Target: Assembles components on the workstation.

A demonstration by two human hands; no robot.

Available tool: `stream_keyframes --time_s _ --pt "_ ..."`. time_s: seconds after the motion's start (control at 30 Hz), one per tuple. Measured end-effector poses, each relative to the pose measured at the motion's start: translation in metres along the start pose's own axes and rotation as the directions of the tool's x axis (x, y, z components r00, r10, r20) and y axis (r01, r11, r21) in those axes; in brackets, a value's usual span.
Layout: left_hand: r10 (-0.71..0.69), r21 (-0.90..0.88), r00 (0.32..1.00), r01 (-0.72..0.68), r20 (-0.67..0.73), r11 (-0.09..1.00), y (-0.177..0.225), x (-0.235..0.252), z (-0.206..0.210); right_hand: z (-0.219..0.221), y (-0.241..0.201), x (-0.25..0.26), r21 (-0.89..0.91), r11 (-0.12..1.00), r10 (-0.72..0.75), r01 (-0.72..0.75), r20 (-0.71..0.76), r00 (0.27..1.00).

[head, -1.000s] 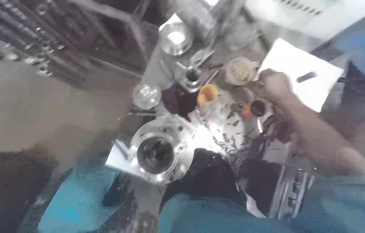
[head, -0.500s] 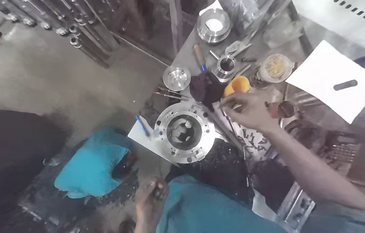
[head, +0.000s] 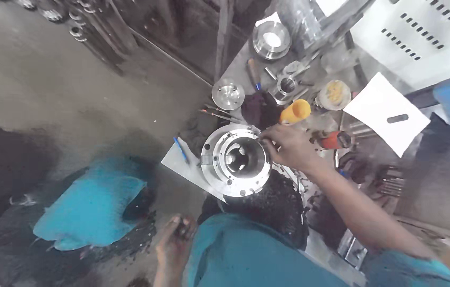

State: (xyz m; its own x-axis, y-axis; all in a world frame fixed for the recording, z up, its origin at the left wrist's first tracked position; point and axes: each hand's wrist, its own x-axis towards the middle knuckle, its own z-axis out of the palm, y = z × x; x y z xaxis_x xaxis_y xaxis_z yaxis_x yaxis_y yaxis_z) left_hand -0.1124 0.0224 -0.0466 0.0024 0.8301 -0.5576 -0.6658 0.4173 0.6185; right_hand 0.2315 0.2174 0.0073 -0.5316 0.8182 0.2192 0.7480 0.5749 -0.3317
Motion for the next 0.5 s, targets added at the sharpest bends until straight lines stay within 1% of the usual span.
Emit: stream_keyframes --time_s 0.1,0.27,0.37,0.5 --pt "-0.002 -0.045 0.999 0.003 0.035 0.999 0.003 0.004 -0.005 -0.007 -0.005 0.003 -0.087 0.996 -0.013 0.021 0.092 0.996" --pt "-0.023 -0.089 0.999 0.027 0.046 0.996 0.008 0.010 -0.009 -0.011 -0.010 0.008 -0.133 0.990 -0.033 0.052 0.139 0.990" --pt "-0.018 -0.135 0.992 0.035 0.123 0.990 0.010 0.020 -0.015 -0.012 -0.012 0.011 -0.168 0.985 0.003 0.027 0.175 0.984" --pt "-0.011 -0.110 0.989 0.027 0.146 0.994 0.014 0.029 -0.017 -0.012 -0.012 0.010 -0.186 0.982 0.070 -0.034 0.186 0.980"
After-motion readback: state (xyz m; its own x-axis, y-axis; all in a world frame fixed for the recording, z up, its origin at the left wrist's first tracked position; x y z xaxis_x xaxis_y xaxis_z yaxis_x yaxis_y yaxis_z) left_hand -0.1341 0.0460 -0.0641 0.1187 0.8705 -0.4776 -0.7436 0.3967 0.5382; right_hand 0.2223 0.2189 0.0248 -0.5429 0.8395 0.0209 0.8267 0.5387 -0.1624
